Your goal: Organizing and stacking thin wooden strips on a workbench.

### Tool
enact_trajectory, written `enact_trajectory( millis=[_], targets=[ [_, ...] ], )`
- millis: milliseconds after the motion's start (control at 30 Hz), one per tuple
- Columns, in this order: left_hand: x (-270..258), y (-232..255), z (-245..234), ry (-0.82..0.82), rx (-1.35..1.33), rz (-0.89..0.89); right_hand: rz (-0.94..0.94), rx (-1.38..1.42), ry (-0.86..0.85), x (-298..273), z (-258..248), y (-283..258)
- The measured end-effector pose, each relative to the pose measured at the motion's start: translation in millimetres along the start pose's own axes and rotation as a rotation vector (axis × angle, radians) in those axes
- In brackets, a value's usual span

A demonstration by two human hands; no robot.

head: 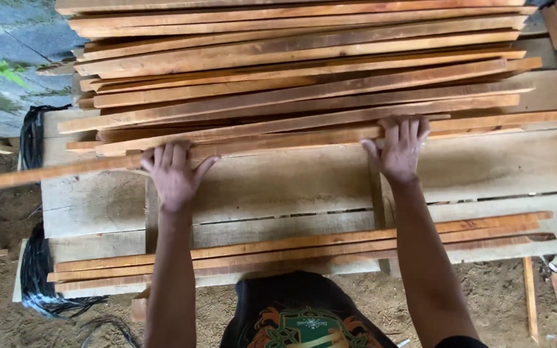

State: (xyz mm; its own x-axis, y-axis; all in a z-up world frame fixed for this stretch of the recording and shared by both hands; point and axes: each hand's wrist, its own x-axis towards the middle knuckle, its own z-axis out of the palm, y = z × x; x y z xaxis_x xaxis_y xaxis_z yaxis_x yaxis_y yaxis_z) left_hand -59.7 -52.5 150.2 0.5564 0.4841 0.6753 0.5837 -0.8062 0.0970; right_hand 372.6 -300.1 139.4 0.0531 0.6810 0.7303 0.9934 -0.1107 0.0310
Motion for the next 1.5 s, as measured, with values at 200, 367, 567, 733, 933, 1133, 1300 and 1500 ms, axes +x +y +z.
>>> enact_trajectory(
  millis=[200, 367, 567, 733, 933, 1133, 1300, 1500],
  targets=[
    [-82.5, 0.6, -15.8, -0.111, 0.036, -0.087, 0.027, 0.054, -0.011, -71.4, -8.5, -21.8],
    [-121.9, -20.6, 71.9, -0.304, 0.075, -0.081, 0.135, -0.020, -0.268, -82.0, 18.6, -44.1],
    [-120.7, -22.9, 107.6, -0.437, 0.118, -0.100, 0.195, -0.086, -0.478, -109.9, 66.3, -37.5],
    [-96.4, -11.8, 83.4, -0.525, 0.013, -0.205, 0.349, 0.033, -0.711, -82.6, 53.8, -42.1],
    [-111.3, -14.8, 105.2, -0.631, 0.038, -0.316, 0.511, 0.033, -0.919, -86.6, 58.2, -44.1],
    [-134.6, -7.0, 108.0, -0.517, 0.124, -0.307, 0.497, 0.052, -0.761, -125.7, 68.4, -45.0],
    [-148.3, 24.0, 62.8, -0.431, 0.057, -0.294, 0.486, 0.158, -0.737, -133.3, 29.2, -67.0],
    [-154.0, 12.2, 84.3, -0.483, 0.038, -0.375, 0.557, 0.182, -0.767, -132.9, 39.0, -59.7]
  ],
)
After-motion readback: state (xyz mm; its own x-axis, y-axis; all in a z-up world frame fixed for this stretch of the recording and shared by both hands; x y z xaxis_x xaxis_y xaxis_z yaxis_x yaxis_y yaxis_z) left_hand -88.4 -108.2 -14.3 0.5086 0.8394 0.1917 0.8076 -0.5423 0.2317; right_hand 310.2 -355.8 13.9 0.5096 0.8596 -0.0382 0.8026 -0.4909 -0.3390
